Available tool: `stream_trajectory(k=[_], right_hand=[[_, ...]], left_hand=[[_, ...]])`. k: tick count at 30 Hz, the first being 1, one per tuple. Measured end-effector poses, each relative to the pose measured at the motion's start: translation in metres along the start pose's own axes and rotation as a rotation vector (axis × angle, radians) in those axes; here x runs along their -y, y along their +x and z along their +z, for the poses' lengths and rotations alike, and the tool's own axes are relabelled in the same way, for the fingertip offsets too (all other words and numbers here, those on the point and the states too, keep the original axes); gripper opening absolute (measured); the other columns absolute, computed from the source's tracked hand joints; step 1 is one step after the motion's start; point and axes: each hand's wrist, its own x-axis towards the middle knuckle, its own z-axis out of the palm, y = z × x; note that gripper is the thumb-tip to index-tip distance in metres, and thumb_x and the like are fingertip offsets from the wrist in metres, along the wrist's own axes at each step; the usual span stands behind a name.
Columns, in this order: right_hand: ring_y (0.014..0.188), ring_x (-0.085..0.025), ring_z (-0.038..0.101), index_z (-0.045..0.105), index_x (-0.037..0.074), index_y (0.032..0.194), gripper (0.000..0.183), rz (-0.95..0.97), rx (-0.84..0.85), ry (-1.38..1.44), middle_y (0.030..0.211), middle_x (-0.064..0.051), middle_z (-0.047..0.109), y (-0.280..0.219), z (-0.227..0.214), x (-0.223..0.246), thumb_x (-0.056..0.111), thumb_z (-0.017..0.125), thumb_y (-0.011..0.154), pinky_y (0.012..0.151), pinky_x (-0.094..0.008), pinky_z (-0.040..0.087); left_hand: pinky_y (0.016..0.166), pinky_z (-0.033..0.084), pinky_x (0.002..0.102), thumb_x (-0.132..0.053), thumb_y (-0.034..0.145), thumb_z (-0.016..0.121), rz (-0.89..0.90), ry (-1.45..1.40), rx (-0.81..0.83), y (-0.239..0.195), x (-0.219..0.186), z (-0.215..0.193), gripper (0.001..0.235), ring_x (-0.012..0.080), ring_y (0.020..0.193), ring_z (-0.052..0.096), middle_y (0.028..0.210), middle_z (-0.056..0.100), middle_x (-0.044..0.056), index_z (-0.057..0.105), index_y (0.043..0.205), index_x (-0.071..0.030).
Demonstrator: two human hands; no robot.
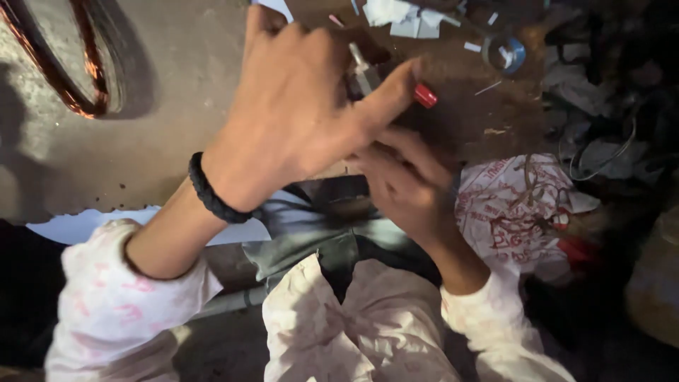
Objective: Assembling and securing copper wire windings onto a motor stator core at a workbench.
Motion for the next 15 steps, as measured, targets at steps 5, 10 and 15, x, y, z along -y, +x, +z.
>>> stream_trajectory(k=[5, 10, 15], right_hand=[[0.092, -0.027, 0.076, 0.075, 0.0, 0.109, 0.02, 0.108, -0.021, -0.007, 0.103, -0.013, 0.074, -0.01, -0.018, -0.003, -0.009, 0.075, 0.092, 0.084, -0.035, 0.061], [0.087, -0.03, 0.074, 0.073, 0.001, 0.11, 0.016, 0.064, 0.055, -0.013, 0.098, -0.016, 0.073, 0.004, -0.008, -0.011, -0.003, 0.074, 0.094, 0.081, -0.039, 0.059], [0.079, -0.031, 0.071, 0.072, 0.003, 0.105, 0.013, 0.075, 0.108, -0.014, 0.09, -0.013, 0.071, 0.006, 0.003, -0.012, 0.001, 0.076, 0.093, 0.074, -0.041, 0.057]], left_hand=[[0.089, 0.045, 0.052, -0.068, 0.097, 0.063, -0.063, 0.155, 0.064, 0.008, 0.006, 0.022, 0.068, 0.0392, 0.052, 0.061, 0.054, 0.061, 0.02, 0.075, 0.07, -0.006], [0.093, 0.047, 0.05, -0.079, 0.09, 0.054, -0.143, 0.185, 0.389, 0.021, -0.004, 0.001, 0.085, 0.0388, 0.071, 0.067, 0.065, 0.067, 0.023, 0.073, 0.073, 0.002], [0.073, 0.054, 0.051, -0.075, 0.099, 0.061, 0.018, 0.103, 0.124, 0.012, 0.015, 0.005, 0.084, 0.0434, 0.081, 0.069, 0.081, 0.069, 0.027, 0.072, 0.099, 0.008]])
